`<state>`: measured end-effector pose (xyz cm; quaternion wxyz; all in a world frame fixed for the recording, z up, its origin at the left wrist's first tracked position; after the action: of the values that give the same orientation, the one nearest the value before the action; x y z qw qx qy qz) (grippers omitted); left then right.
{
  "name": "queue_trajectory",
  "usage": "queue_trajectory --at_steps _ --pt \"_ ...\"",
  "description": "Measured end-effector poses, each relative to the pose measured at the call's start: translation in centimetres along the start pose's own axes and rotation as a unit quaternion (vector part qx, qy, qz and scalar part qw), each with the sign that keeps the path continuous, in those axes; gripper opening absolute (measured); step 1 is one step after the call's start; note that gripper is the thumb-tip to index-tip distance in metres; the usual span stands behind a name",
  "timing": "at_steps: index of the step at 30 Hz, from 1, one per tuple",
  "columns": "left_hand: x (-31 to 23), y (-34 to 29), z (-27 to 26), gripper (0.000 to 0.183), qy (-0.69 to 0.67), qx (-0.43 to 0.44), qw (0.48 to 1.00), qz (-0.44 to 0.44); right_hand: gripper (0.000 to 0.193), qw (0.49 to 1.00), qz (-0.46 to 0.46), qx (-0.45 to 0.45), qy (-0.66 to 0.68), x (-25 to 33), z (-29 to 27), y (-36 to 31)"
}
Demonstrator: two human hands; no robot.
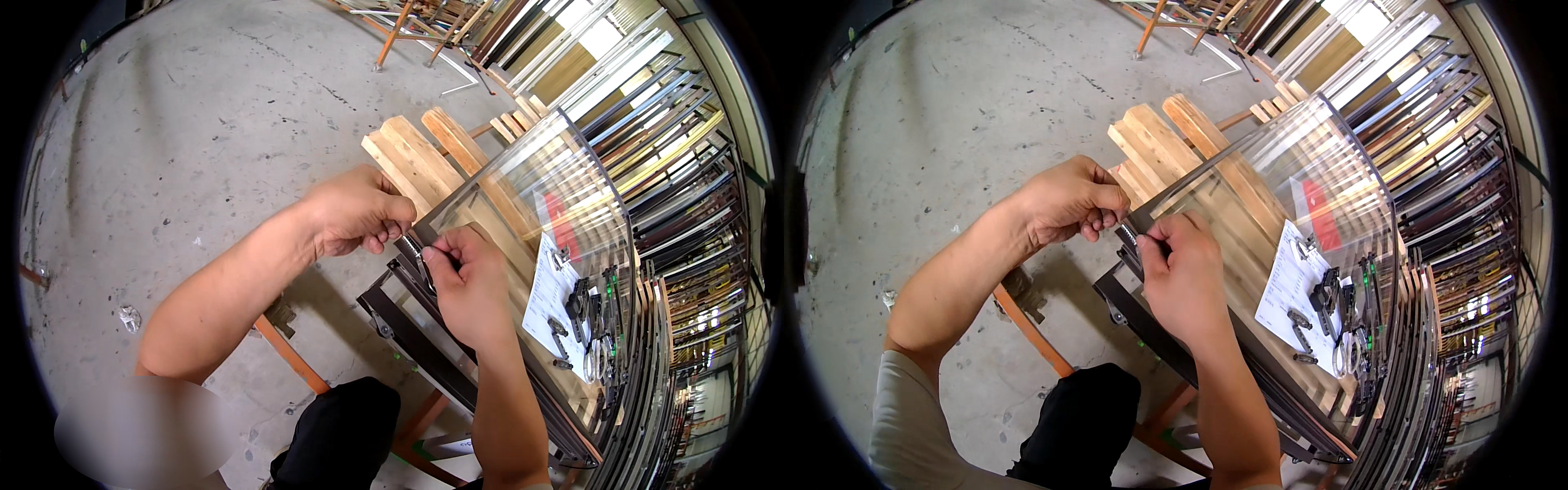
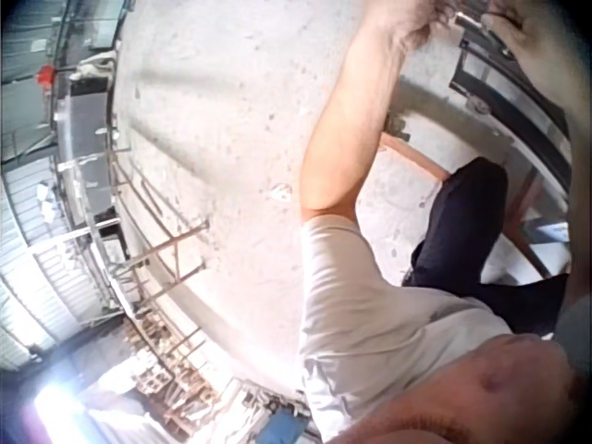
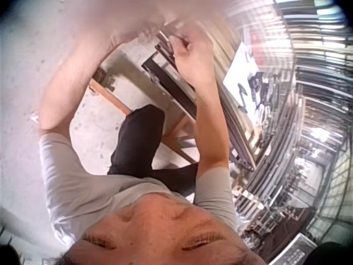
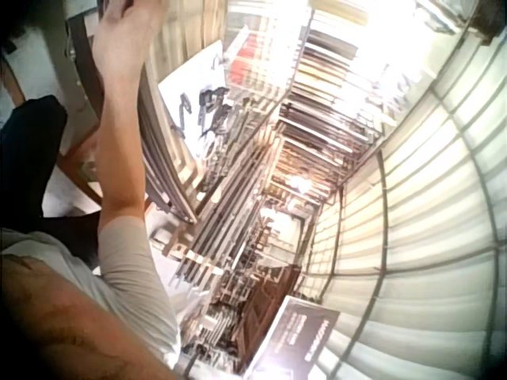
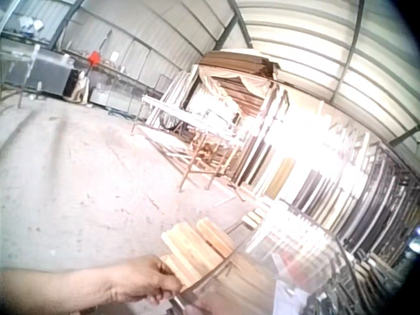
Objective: The person attaches rubber seals and hardware to a metal window frame. They press the seals into the frame grooves, cut a length of seal with shears, and use a power drill to fasten a metal bracket.
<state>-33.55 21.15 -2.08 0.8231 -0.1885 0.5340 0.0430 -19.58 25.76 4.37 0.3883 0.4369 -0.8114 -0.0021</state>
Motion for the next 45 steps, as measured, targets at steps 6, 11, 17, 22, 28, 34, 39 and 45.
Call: queue_trajectory --at_steps 6,11,17,22,28,34,39,45 --pt "1.4 0.6 0.1 0.011 -0.109 0.026 0.993 -0.025 0.013 1.0 0.007 -0.003 -0.008 0.3 0.0 0.1" --pt "1.7 0.6 0.0 0.01 -0.134 0.033 0.99 -0.034 0.013 1.0 0.026 -0.004 -0.015 0.5 -0.1 0.1" --pt "2.0 0.8 0.1 0.01 -0.136 0.056 0.989 -0.028 0.014 1.0 0.024 -0.01 -0.014 1.1 -0.3 0.1" --pt "2.0 1.1 0.2 0.01 -0.112 0.057 0.992 -0.03 0.013 0.999 0.036 -0.007 0.004 0.4 -0.3 0.1" --pt "2.1 1.4 0.0 0.011 -0.105 0.054 0.993 -0.028 0.008 0.997 -0.077 -0.006 -0.009 2.7 -0.5 0.4" --pt "1.9 1.3 0.1 0.013 -0.097 0.051 0.994 -0.017 0.015 0.991 -0.121 0.023 -0.045 3.1 -0.4 0.2" --pt "0.2 1.1 -0.4 0.01 0.029 0.027 0.998 0.057 0.015 0.981 -0.177 0.02 -0.081 4.1 -0.4 -0.1" --pt "-2.1 1.1 0.1 0.016 0.151 0.015 0.98 0.126 0.012 0.975 -0.2 0.017 -0.092 4.0 -0.2 -0.1"
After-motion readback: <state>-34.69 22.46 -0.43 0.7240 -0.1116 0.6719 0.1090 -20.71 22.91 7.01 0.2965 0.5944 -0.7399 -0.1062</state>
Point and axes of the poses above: each hand's wrist, its own y-axis towards the middle knuckle, its own z-axis out of the palm, x = y × z, the point moved 9 cm from there along y, towards the middle knuckle, and after that the axes turned 3 degrees about -x, right-handed, at the moved point
